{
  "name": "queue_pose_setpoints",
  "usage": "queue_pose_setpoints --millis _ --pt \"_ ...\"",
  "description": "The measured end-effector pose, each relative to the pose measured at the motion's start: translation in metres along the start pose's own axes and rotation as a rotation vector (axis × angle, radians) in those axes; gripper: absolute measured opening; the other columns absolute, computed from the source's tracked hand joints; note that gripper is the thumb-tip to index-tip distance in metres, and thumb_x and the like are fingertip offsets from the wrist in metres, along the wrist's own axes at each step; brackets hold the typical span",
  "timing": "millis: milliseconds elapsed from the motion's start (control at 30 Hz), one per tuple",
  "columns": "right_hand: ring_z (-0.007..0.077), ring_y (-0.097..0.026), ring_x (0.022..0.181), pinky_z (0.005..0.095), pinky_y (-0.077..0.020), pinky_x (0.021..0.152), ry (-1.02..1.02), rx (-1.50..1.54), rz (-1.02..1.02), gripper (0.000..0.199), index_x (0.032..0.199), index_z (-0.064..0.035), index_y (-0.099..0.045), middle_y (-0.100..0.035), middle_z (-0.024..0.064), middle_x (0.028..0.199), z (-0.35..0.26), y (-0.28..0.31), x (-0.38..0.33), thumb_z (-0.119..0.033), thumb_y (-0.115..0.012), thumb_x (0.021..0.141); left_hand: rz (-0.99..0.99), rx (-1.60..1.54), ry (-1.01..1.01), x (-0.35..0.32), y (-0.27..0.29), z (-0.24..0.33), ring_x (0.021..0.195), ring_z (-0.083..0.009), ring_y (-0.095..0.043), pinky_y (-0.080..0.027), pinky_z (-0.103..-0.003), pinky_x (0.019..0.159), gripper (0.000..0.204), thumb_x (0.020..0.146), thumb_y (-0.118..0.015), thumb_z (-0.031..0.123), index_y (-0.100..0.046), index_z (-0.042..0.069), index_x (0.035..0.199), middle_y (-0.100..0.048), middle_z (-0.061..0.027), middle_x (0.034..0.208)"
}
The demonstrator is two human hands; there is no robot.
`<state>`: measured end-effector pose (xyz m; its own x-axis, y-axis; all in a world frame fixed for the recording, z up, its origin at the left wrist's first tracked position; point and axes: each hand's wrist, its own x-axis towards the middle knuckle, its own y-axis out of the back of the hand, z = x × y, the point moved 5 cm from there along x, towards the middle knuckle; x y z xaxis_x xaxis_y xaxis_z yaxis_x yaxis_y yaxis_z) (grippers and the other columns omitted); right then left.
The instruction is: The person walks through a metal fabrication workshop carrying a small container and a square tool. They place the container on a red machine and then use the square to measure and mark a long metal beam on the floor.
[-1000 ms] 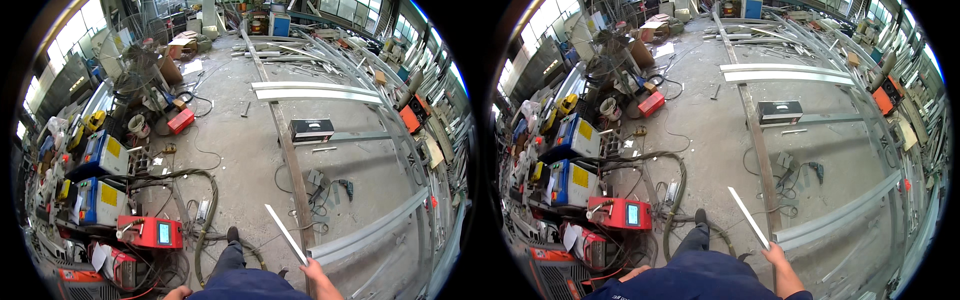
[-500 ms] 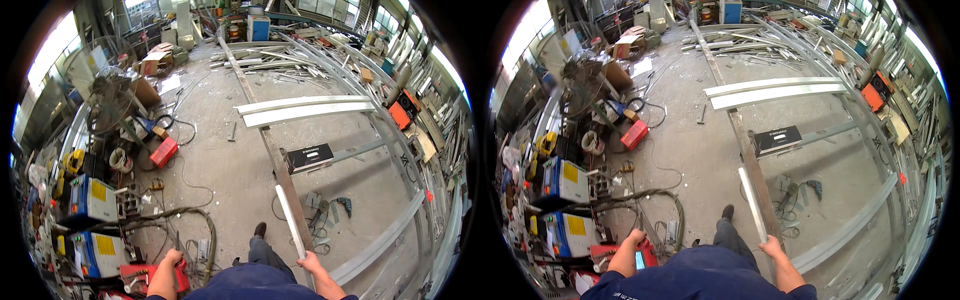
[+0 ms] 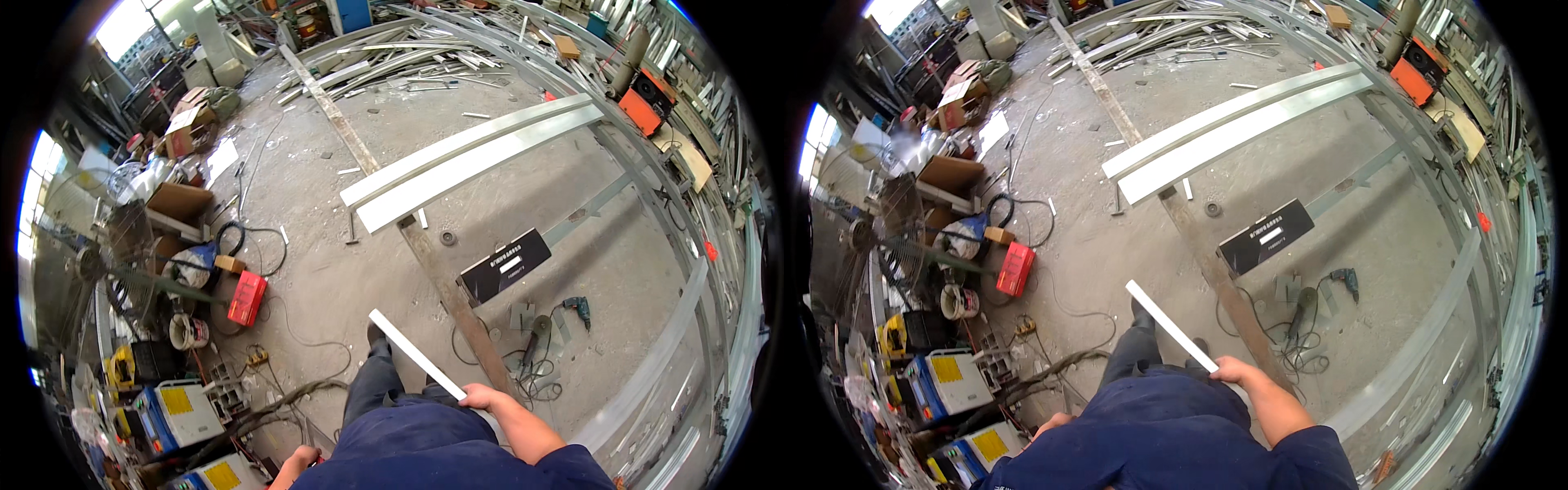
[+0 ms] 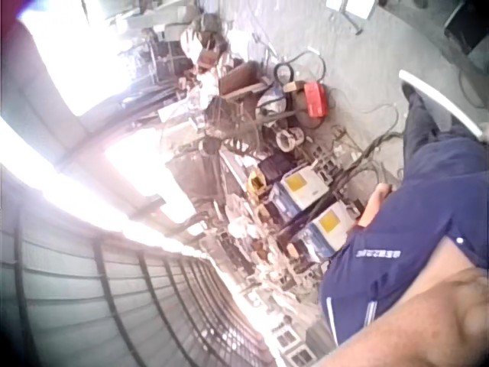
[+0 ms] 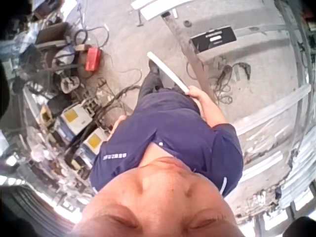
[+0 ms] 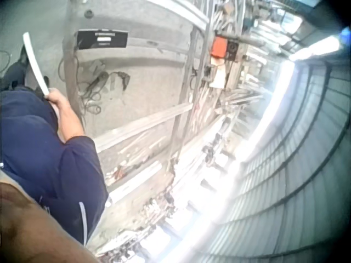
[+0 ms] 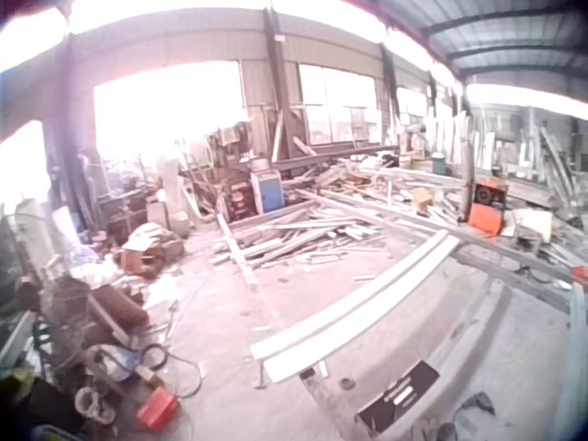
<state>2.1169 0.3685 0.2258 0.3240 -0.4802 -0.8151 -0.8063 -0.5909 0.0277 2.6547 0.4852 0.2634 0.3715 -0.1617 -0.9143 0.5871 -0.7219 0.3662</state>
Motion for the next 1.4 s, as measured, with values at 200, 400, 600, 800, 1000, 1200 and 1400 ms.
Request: queue_pose_setpoints --millis 200,400,600,800,1000,1200,1400 --pt "0.0156 -0.059 0.078 0.0295 -0.046 0.071 -0.065 0.421 0.066 0.036 0.104 0.0029 -0.066 -0.065 0.0081 0.087 -0.076 0.068 0.079 -0.009 -0.068 0.071 0.032 -0.008 -0.204 0.017 0.179 0.158 0.085 -0.0261 -0.067 -0.05 -0.039 0.076 0.035 0.083 -0.062 0.028 -0.07 -0.004 0.093 -0.07 -0.0161 0.094" --pt "0.0164 -0.058 0.081 0.0299 -0.0454 0.074 0.07 0.437 0.181 0.035 0.101 0.001 -0.067 -0.065 0.0055 0.088 -0.251 0.13 0.067 -0.008 -0.068 0.067 0.156 -0.088 -0.281 0.143 0.342 0.274 0.074 -0.0252 -0.067 -0.052 -0.041 0.066 0.03 0.082 -0.063 0.021 -0.068 -0.007 0.091 -0.068 -0.0162 0.082" --pt "0.0176 -0.064 0.079 0.0306 -0.0491 0.075 0.14 0.163 0.454 0.031 0.093 0.0019 -0.065 -0.068 0.0104 0.085 -0.382 0.166 0.026 -0.015 -0.072 0.068 0.252 -0.027 -0.496 0.163 0.472 0.393 0.083 -0.0318 -0.068 -0.052 -0.041 0.072 0.036 0.079 -0.063 0.019 -0.063 -0.008 0.103 -0.068 -0.0227 0.092" --pt "0.0252 -0.067 0.085 0.033 -0.0504 0.077 0.197 0.107 0.575 0.037 0.097 0.0023 -0.065 -0.069 0.0174 0.089 -0.426 0.205 0.014 -0.022 -0.073 0.071 0.172 0.245 -0.49 0.162 0.485 0.485 0.085 -0.0301 -0.069 -0.054 -0.04 0.073 0.037 0.079 -0.064 0.023 -0.065 -0.005 0.103 -0.069 -0.0221 0.094" --pt "0.0311 -0.066 0.091 0.0362 -0.0499 0.079 0.144 0.077 0.6 0.044 0.1 0.0032 -0.065 -0.068 0.0217 0.094 -0.431 0.267 0.021 -0.027 -0.073 0.069 0.033 0.553 -0.565 0.222 0.446 0.498 0.082 -0.0269 -0.069 -0.054 -0.039 0.072 0.036 0.08 -0.063 0.027 -0.068 -0.004 0.097 -0.07 -0.0179 0.093" --pt "0.0254 -0.067 0.083 0.035 -0.0505 0.078 -0.005 0.341 0.55 0.044 0.097 0.0038 -0.067 -0.07 0.016 0.088 -0.346 0.363 0.085 -0.027 -0.074 0.066 0.014 0.375 -0.265 0.171 0.425 0.547 0.079 -0.026 -0.069 -0.054 -0.04 0.071 0.035 0.08 -0.063 0.028 -0.069 -0.004 0.093 -0.07 -0.0176 0.089" --pt "0.0303 -0.066 0.094 0.0366 -0.0493 0.084 0.064 0.304 0.517 0.053 0.105 0.0002 -0.068 -0.069 0.0205 0.098 -0.239 0.5 0.184 -0.032 -0.076 0.064 0.095 0.401 -0.186 0.131 0.424 0.661 0.076 -0.0267 -0.069 -0.054 -0.04 0.067 0.034 0.079 -0.063 0.027 -0.069 -0.004 0.093 -0.07 -0.0175 0.087"
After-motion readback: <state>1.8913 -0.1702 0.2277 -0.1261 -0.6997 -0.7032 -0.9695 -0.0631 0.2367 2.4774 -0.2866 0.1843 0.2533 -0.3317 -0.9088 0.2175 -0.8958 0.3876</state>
